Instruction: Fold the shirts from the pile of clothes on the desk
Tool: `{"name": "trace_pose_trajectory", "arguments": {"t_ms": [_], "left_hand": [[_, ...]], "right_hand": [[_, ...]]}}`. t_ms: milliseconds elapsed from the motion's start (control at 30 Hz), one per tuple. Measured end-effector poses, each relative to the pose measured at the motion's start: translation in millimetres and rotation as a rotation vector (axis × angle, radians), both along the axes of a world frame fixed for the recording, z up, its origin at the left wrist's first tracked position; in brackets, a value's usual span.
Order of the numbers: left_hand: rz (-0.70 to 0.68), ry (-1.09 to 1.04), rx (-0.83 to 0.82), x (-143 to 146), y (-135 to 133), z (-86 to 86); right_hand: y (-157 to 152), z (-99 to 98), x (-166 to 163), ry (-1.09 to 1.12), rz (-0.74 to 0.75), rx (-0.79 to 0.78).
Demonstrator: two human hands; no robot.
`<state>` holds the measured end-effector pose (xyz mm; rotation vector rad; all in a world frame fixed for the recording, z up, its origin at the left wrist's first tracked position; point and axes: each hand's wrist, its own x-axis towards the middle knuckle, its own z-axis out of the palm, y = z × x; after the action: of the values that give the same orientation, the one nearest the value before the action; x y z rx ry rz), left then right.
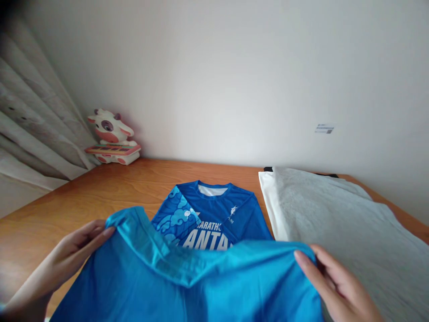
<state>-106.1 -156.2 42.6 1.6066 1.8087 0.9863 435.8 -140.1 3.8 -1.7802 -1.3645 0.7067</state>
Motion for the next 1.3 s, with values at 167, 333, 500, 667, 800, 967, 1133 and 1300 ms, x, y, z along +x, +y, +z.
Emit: {"name": "trace_pose_trajectory", "arguments": {"t_ms": [167, 333, 500, 667, 800, 967, 1133, 1300], "left_hand": [[0.220, -0.058, 0.156, -9, 18, -19.7], [0.006, 0.000, -0.041, -11, 19, -34.0], [-0.085, 0.130, -0.105, 5, 15, -27.3], [0.063, 0.211, -0.070, 12, 25, -34.3], [0.063, 0.141, 0.015, 10, 30, -41.5], [0.084, -0.004, 0.086, 9, 29, -38.9], [0.039, -0.054, 0.145, 7, 27, -37.1], [-0.131, 0.146, 0.094, 12, 22, -36.4]], "right_hand": [[20, 17.6, -11, 0.013, 0.021, 0.046], [25, -0.7, -11, -0.089, 0.148, 0.012], [25, -3.9, -21, -0.105, 0.209, -0.120], [28, -6.9, -29, -0.077, 0.193, -0.106], [33, -21.2, -21, -0.002, 0.173, -0.004], [37, -33.1, -12, 0.184, 0.138, 0.042], [36, -27.1, -9, 0.116, 0.278, 0.045], [35, -23.5, -17, 0.056, 0.232, -0.003]]}}
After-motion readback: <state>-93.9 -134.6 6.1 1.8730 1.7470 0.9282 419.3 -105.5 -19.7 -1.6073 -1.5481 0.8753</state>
